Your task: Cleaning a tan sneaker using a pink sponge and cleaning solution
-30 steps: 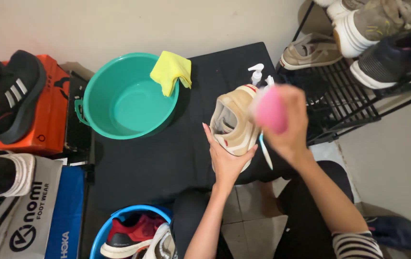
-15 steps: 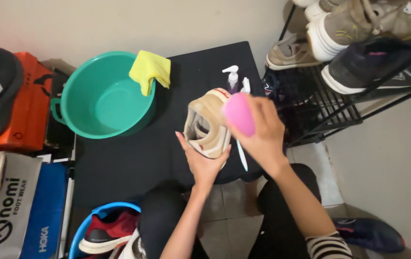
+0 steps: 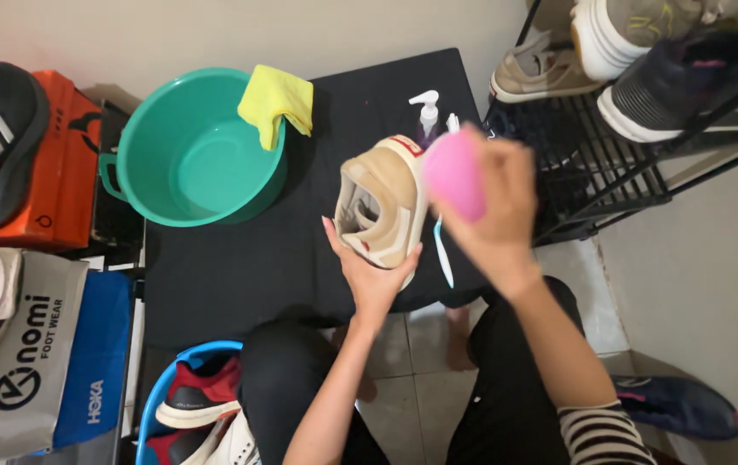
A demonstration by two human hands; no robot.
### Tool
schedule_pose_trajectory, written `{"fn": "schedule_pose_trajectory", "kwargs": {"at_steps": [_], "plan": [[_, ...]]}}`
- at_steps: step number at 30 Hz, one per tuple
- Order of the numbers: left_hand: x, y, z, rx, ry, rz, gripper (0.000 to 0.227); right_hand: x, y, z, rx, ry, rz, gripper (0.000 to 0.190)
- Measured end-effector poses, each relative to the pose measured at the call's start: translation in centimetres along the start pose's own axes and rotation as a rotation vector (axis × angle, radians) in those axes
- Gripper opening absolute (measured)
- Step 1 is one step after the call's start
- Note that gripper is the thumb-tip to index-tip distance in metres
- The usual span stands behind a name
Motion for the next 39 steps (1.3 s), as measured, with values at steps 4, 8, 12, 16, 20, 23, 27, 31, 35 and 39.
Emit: {"fn": "schedule_pose_trajectory", "kwargs": {"at_steps": [4,8,12,16,20,23,27,31,35,39], "plan": [[-0.1,0.0,0.0,-0.031,0.061,0.011,0.152,-1.8,-0.8,-0.7,-0.063,0.019,-0.003,0.069],[0.1,0.3,-0.1,-0.01,0.002,0.002,0.147,0.5,1.0,-1.1,0.038,0.083,0.076,0.073],[0.5,0.8,-0.1,-0.028,-0.031,0.027,0.146,-1.7,-0.7,-0.6,-0.163,0.006,-0.152,0.071],[-0.6,0.8,-0.4,-0.051,-0.015,0.048,0.149,-0.1,0.2,-1.8,-0.059,-0.028,0.073,0.067],[-0.6,1.9,-0.7,-0.109,-0.155,0.053,0.139,0.7,-0.3,-2.2,-0.107,-0.364,-0.595,0.047],[-0.1,3.2,-1.9,-0.181,-0.333,0.06,0.129,0.7,-1.6,-2.6,-0.187,-0.607,-1.034,0.048],[1.1,4.9,-3.2,-0.445,-0.409,0.223,0.129,1.5,-2.0,-2.5,-0.255,-0.749,-1.462,0.065],[0.3,5.3,-3.6,-0.55,-0.432,0.158,0.133,1.2,-1.8,-1.4,-0.389,-0.726,-1.439,0.067],[2.1,6.0,-4.8,-0.631,-0.386,0.081,0.14,1.7,-2.7,-0.6,-0.368,-0.709,-1.481,0.077],[3.0,7.0,-7.8,-0.777,-0.38,-0.119,0.148,2.1,-3.4,-0.2,-0.264,-0.764,-1.518,0.079]]}}
Point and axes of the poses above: each hand's wrist, its own z-axis away from the middle knuckle, its own y-axis out of the back of the hand, x = y × z, the point moved 3 cm from there along -z, towards the middle knuckle, and after that the axes turned 11 degrees about -z, right-handed, at the moved point
